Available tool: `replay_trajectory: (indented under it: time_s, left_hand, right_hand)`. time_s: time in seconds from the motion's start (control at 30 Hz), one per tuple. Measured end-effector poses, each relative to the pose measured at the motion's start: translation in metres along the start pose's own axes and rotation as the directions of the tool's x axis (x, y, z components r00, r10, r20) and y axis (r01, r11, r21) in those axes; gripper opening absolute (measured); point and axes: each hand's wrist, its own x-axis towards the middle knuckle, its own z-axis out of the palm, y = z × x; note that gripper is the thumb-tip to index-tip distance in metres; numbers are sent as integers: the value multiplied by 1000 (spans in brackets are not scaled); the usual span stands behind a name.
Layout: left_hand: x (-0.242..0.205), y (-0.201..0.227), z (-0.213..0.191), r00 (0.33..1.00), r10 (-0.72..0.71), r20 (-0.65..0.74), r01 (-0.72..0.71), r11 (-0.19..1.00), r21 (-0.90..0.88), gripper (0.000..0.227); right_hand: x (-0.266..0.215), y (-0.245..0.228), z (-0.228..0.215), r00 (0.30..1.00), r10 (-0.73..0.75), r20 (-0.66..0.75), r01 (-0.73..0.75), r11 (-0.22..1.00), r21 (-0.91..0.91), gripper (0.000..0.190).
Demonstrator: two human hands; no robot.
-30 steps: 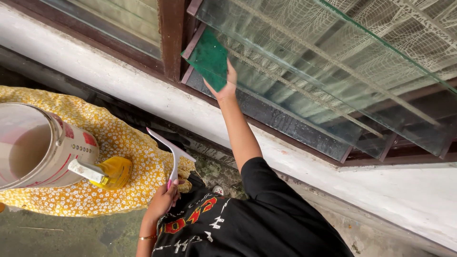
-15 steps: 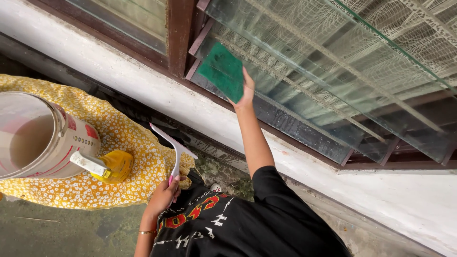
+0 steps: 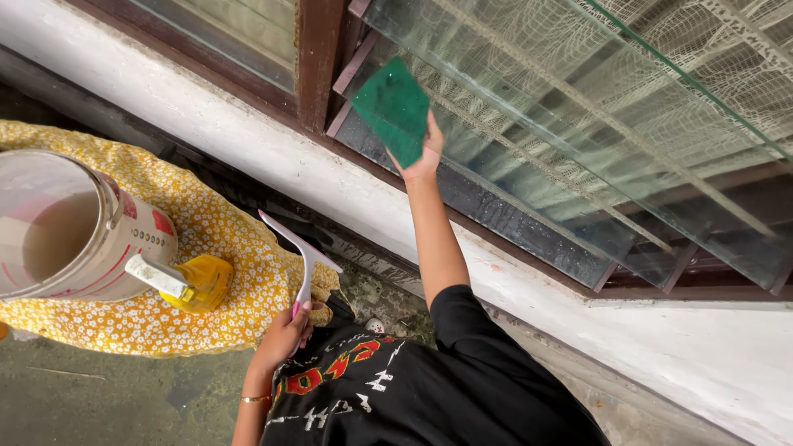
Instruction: Cleaning individual glass panes of a jalousie window using a squeegee, sponge, and a bucket of water.
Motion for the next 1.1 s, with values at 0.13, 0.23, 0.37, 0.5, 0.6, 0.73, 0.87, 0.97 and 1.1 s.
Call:
replay_trajectory:
  time_s: [0.13, 0.23, 0.37, 0.5, 0.6, 0.73, 0.87, 0.97, 1.1]
  left_hand:
    - [0, 0, 0, 1000, -2, 2, 2, 1000, -7, 51]
    - [1, 0, 1, 1000, 4, 4, -4, 1000, -27, 51]
    - [3, -4, 0, 1000, -9, 13, 9, 1000, -28, 49]
    - [2, -4, -1, 1000, -27, 15, 28, 999, -42, 51]
    - [7, -10, -1, 999, 24, 23, -23, 999, -31, 50]
    - [3, -5, -1, 1000, 0, 27, 1, 999, -42, 52]
    - [5, -7, -1, 1000, 0, 29, 1, 999, -45, 52]
    - [7, -8, -2, 1000, 5, 27, -3, 999, -41, 51]
    - [2, 1, 1, 999, -32, 12, 33, 999, -24, 51]
  right_hand:
    - [-1, 10, 17, 997, 16, 78, -26, 990, 136, 64]
    - [1, 11, 33, 987, 9, 158, -51, 963, 263, 65]
    - [2, 17, 52, 964, -6, 267, -118, 887, 446, 66]
    - [3, 18, 62, 969, -24, 245, -98, 876, 473, 57]
    - [25, 16, 54, 951, -17, 309, -118, 904, 412, 57]
    - [26, 16, 56, 943, -27, 333, -130, 888, 441, 57]
    - [23, 17, 56, 924, -50, 380, -159, 852, 498, 56]
    - [18, 18, 52, 912, -68, 405, -177, 824, 538, 55]
    - [11, 10, 40, 893, -104, 437, -196, 785, 588, 54]
